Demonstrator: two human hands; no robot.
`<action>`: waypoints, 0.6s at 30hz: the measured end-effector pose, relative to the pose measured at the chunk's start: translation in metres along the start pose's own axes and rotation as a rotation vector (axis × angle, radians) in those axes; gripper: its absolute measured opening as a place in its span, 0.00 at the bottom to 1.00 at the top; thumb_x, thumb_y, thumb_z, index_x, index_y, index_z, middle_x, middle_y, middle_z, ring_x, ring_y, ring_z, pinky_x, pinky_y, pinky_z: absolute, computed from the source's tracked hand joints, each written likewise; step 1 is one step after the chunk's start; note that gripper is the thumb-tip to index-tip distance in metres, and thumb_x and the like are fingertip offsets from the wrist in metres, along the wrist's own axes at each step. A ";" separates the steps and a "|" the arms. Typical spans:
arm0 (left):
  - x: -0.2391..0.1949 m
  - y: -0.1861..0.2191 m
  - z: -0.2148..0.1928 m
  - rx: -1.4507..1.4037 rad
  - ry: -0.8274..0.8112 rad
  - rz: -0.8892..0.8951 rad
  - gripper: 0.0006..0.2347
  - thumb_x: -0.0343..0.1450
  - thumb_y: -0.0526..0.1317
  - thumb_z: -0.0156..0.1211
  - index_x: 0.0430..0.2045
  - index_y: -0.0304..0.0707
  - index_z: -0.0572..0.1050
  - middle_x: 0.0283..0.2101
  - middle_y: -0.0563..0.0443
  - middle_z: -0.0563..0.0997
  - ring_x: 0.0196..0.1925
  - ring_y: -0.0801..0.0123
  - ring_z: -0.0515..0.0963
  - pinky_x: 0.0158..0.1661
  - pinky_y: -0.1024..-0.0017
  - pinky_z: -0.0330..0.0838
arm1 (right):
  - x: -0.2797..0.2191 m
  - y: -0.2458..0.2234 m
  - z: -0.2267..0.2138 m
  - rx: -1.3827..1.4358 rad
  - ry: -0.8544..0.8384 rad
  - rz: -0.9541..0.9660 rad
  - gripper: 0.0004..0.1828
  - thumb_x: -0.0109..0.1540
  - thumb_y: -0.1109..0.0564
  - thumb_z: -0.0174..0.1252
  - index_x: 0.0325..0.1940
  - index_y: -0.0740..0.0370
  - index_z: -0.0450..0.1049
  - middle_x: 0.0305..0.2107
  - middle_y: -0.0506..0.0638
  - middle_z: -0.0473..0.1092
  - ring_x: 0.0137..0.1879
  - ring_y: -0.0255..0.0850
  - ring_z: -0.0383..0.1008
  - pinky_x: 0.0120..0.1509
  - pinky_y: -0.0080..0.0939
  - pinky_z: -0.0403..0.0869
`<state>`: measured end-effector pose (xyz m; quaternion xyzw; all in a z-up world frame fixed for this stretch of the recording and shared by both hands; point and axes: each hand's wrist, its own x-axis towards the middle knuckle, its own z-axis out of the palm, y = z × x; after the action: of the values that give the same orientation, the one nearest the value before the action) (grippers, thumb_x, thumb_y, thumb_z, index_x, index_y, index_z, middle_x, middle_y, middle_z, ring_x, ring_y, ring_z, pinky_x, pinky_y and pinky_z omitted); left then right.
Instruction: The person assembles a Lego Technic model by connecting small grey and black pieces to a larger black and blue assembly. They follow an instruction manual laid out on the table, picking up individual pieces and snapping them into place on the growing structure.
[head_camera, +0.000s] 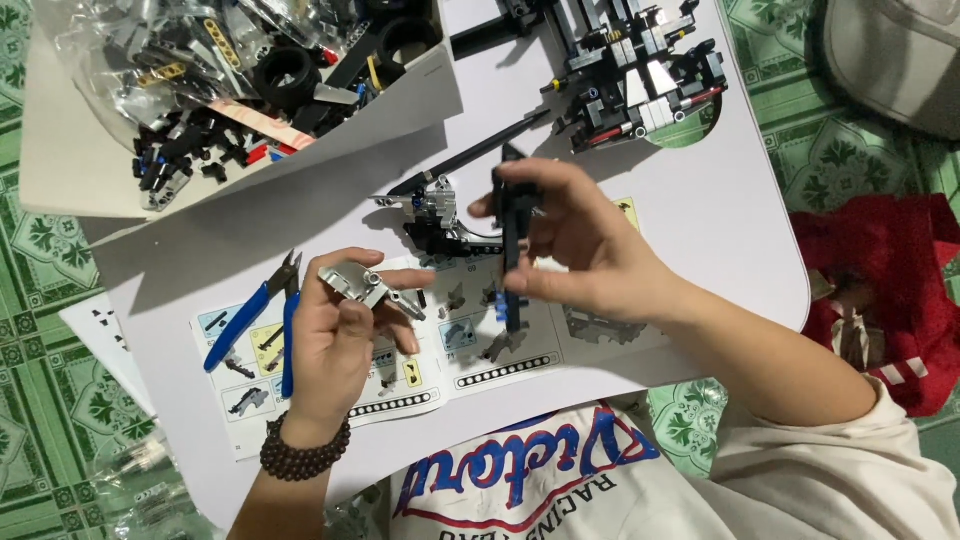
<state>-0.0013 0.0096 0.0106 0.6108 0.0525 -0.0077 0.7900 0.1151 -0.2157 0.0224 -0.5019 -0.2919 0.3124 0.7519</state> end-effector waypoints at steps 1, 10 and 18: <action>0.002 0.000 0.001 0.000 0.001 0.003 0.17 0.70 0.52 0.47 0.43 0.39 0.60 0.44 0.29 0.77 0.20 0.68 0.78 0.26 0.76 0.76 | -0.001 -0.003 0.001 -0.002 -0.002 -0.002 0.34 0.58 0.69 0.56 0.64 0.57 0.51 0.56 0.65 0.60 0.50 0.41 0.69 0.53 0.39 0.77; 0.004 0.004 0.005 0.099 -0.033 -0.058 0.22 0.68 0.55 0.46 0.44 0.37 0.61 0.34 0.39 0.79 0.25 0.65 0.80 0.28 0.75 0.78 | -0.001 -0.005 0.008 -0.011 0.006 0.100 0.37 0.56 0.71 0.56 0.65 0.59 0.49 0.50 0.66 0.65 0.54 0.43 0.67 0.54 0.39 0.74; 0.001 0.005 0.007 0.175 -0.019 -0.061 0.20 0.68 0.52 0.46 0.44 0.33 0.63 0.34 0.39 0.80 0.23 0.64 0.81 0.28 0.75 0.78 | 0.000 -0.006 0.010 0.020 0.023 0.121 0.25 0.64 0.58 0.46 0.64 0.61 0.50 0.56 0.68 0.61 0.58 0.49 0.68 0.54 0.43 0.77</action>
<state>0.0009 0.0043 0.0171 0.6755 0.0630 -0.0422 0.7334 0.1089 -0.2122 0.0317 -0.5146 -0.2491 0.3544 0.7400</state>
